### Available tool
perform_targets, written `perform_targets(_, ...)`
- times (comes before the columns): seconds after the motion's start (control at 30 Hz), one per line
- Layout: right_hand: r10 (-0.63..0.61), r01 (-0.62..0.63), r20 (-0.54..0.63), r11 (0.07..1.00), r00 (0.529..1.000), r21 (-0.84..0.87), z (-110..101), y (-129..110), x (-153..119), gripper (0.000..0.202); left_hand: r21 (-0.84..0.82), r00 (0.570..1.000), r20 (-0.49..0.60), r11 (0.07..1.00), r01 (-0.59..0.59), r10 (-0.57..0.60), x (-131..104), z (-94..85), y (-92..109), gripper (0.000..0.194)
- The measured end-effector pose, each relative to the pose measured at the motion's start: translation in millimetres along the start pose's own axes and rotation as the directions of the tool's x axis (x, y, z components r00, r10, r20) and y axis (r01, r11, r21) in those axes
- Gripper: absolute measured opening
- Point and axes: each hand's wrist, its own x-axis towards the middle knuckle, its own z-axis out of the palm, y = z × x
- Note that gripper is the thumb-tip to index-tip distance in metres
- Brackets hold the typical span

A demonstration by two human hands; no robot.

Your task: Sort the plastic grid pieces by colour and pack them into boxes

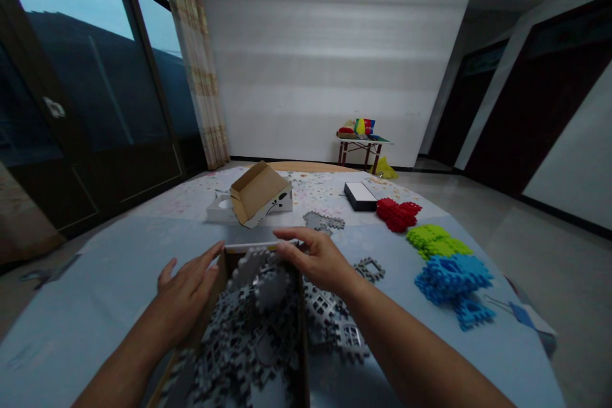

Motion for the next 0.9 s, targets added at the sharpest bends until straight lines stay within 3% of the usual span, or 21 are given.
perform_targets(0.13, 0.059, -0.06, -0.036, 0.998, 0.998, -0.02, -5, 11, -3, 0.026, 0.009, 1.0, -0.009, 1.0, 0.019, -0.019, 0, 3.1, -2, 0.05)
perform_targets(0.3, 0.085, -0.108, -0.169, 0.986, 0.982, -0.128, -36, 50, 14, 0.024, 0.002, 0.999, 0.0, 0.999, 0.032, -0.032, 3, 5.8, -6, 0.05)
perform_targets(0.5, 0.34, -0.415, -0.242, 0.801, 0.909, -0.432, -72, 116, 39, 0.029, 0.023, 0.994, -0.091, 0.998, -0.051, 0.053, 1, 19.7, -22, 0.05)
perform_targets(0.6, 0.437, -0.497, -0.242, 0.706, 0.866, -0.505, -71, 142, 50, 0.035, 0.006, 0.995, -0.083, 0.999, -0.052, 0.053, 0, 20.8, -24, 0.051)
perform_targets(0.77, 0.566, -0.589, -0.257, 0.542, 0.783, -0.6, -48, 172, 76, 0.062, -0.034, 1.0, -0.014, 0.999, 0.011, -0.011, 1, 16.0, -20, 0.052)
perform_targets(0.9, 0.621, -0.609, -0.253, 0.467, 0.742, -0.641, -29, 186, 94, 0.077, -0.024, 0.997, -0.082, 1.0, -0.01, 0.008, -2, 25.3, -27, 0.049)
